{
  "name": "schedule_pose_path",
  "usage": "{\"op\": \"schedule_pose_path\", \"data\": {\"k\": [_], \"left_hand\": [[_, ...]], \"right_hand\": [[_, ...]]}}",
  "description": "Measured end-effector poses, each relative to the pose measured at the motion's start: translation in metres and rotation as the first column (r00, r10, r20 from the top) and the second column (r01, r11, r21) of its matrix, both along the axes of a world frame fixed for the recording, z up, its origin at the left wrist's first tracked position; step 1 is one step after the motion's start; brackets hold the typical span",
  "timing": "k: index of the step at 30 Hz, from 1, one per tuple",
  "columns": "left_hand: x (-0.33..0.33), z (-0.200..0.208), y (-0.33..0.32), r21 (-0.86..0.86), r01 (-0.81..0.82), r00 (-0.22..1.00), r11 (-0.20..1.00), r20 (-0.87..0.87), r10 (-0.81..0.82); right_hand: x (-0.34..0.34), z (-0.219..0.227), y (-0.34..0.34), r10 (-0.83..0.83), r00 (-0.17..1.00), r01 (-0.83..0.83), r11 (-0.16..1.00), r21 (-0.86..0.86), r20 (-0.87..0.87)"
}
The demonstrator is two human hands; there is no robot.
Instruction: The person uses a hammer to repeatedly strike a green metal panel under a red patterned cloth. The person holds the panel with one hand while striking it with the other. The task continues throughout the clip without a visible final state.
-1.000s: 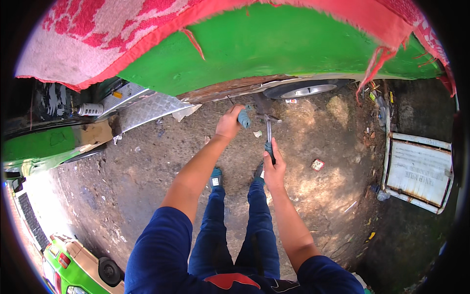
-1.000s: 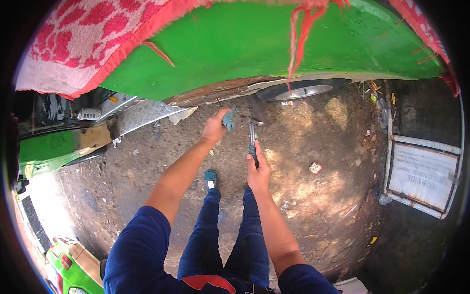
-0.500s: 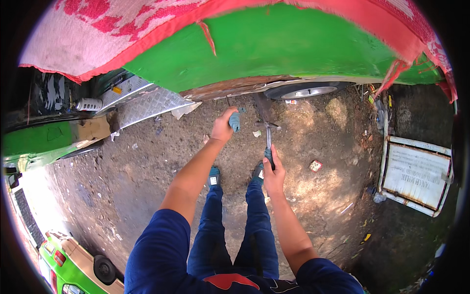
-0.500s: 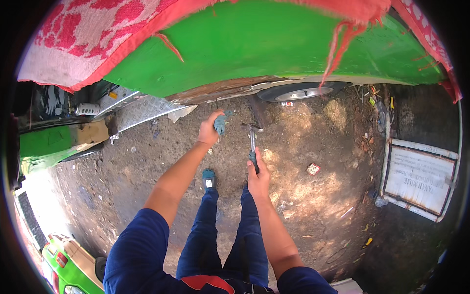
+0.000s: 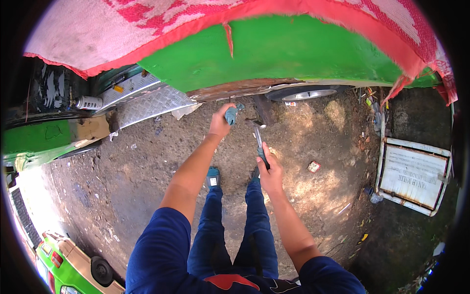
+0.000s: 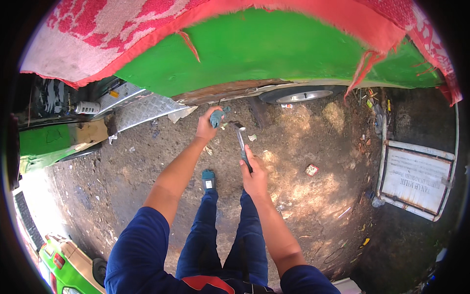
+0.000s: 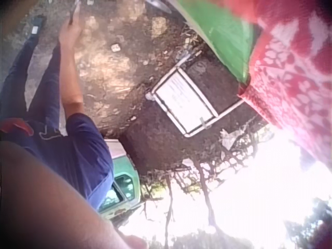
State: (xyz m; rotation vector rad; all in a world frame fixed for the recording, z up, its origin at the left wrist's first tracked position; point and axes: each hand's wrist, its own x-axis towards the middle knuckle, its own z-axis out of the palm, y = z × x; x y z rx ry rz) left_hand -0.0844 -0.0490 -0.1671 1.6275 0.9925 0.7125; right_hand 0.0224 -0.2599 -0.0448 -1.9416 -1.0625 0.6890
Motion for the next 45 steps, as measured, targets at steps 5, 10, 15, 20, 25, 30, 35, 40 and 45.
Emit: {"op": "schedule_pose_path", "data": {"k": [5, 10, 15, 20, 25, 30, 35, 40, 45], "left_hand": [[-0.003, -0.007, 0.009, -0.100, 0.003, 0.997, 0.995, 0.071, 0.004], [-0.010, -0.026, 0.008, -0.027, -0.040, 0.999, 0.999, -0.030, 0.039], [-0.018, -0.023, 0.004, 0.017, 0.079, 0.997, 0.997, 0.013, -0.080], [-0.013, -0.013, 0.006, 0.077, 0.121, 0.991, 0.990, 0.043, -0.124], [-0.012, -0.005, 0.006, 0.120, 0.162, 0.987, 0.979, -0.027, -0.160], [0.004, 0.022, 0.005, 0.176, 0.367, 0.916, 0.914, -0.240, -0.321], [0.032, 0.037, 0.008, 0.026, 0.409, 0.848, 0.912, -0.381, -0.369], [0.058, 0.031, 0.004, 0.096, 0.491, 0.809, 0.866, -0.419, -0.412], [0.093, 0.031, 0.002, 0.066, 0.514, 0.735, 0.855, -0.547, -0.400]], "right_hand": [[-0.013, 0.012, 0.024, 0.165, 0.952, -0.194, 0.977, 0.093, 0.256], [-0.014, -0.005, 0.029, 0.234, 0.940, -0.185, 0.961, -0.203, 0.250], [-0.020, 0.004, 0.006, 0.157, 0.982, -0.147, 0.984, -0.098, 0.108], [-0.022, 0.000, -0.005, 0.081, 0.996, -0.077, 0.993, -0.084, 0.048], [-0.013, -0.002, -0.007, 0.004, 1.000, -0.004, 1.000, -0.027, 0.006], [0.002, -0.002, -0.015, -0.098, 0.994, 0.096, 0.995, -0.037, -0.056], [0.016, -0.003, -0.029, -0.200, 0.974, 0.196, 0.980, -0.041, -0.111], [0.031, -0.002, -0.048, -0.253, 0.962, 0.252, 0.967, -0.025, -0.105], [0.053, -0.004, -0.069, -0.327, 0.927, 0.315, 0.945, -0.091, -0.182]]}}
